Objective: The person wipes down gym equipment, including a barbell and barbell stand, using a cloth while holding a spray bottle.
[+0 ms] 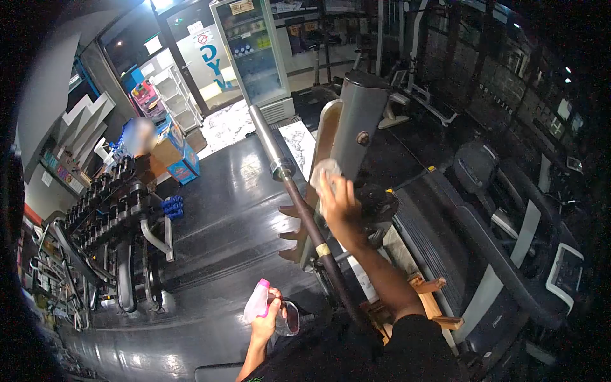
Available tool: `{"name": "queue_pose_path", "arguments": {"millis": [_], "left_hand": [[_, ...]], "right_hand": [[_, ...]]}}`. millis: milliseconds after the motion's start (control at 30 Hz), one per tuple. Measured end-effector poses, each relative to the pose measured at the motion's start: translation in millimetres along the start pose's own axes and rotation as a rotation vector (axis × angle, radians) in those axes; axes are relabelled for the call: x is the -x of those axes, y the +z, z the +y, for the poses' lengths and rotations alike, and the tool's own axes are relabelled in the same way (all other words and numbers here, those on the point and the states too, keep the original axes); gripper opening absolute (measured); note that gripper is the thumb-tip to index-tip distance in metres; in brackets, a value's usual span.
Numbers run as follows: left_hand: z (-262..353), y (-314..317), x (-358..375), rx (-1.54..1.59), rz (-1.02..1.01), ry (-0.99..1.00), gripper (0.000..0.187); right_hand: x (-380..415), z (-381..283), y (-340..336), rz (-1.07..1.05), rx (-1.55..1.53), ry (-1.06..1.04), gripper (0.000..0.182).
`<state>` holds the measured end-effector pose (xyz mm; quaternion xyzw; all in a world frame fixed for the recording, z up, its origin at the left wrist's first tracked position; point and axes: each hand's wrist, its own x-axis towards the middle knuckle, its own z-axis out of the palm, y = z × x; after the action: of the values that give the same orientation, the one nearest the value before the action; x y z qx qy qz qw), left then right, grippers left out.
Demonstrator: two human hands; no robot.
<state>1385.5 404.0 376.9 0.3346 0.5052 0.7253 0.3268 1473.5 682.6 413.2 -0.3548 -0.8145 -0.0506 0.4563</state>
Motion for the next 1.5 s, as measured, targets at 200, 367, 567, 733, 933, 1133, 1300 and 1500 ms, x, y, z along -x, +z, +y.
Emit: {"name": "queue_pose_path", "arguments": {"millis": [200,367,567,733,933,1133,1300,1500], "left_hand": [[-10,-7,-2,0.014,0.0,-0.002,0.021],[-7,-6,-3,0.004,0.019,0.002,0.02],[-8,-6,-2,0.012,0.029,-0.017,0.018],[-1,5,-9,-0.068,-0.04,-0.04,0.016],[1,7,-18,-0.12,-0.091,0.023,0.013],[0,4,-16,-0.146,-0.084,0.0,0.013],[-2,7,-17,-0.136,-0.1,0.001,0.014],[2,14,-21,-0.16,-0.149,-0.012,0.014]], "right_hand": [[91,9,32,-0.586,-0.242,0.388,0.022],[124,29,55,-0.72,-0.399,0.455,0.016],[61,45,20,-0.016,-0.442,-0.174,0.029],[-14,46,9,0.395,-0.153,-0.106,0.041],[25,52,60,0.364,-0.019,-0.155,0.049],[107,73,77,0.09,-0.133,-0.124,0.047],[35,80,45,0.295,-0.067,-0.147,0.045],[-46,60,18,0.553,-0.11,-0.082,0.052]]}}
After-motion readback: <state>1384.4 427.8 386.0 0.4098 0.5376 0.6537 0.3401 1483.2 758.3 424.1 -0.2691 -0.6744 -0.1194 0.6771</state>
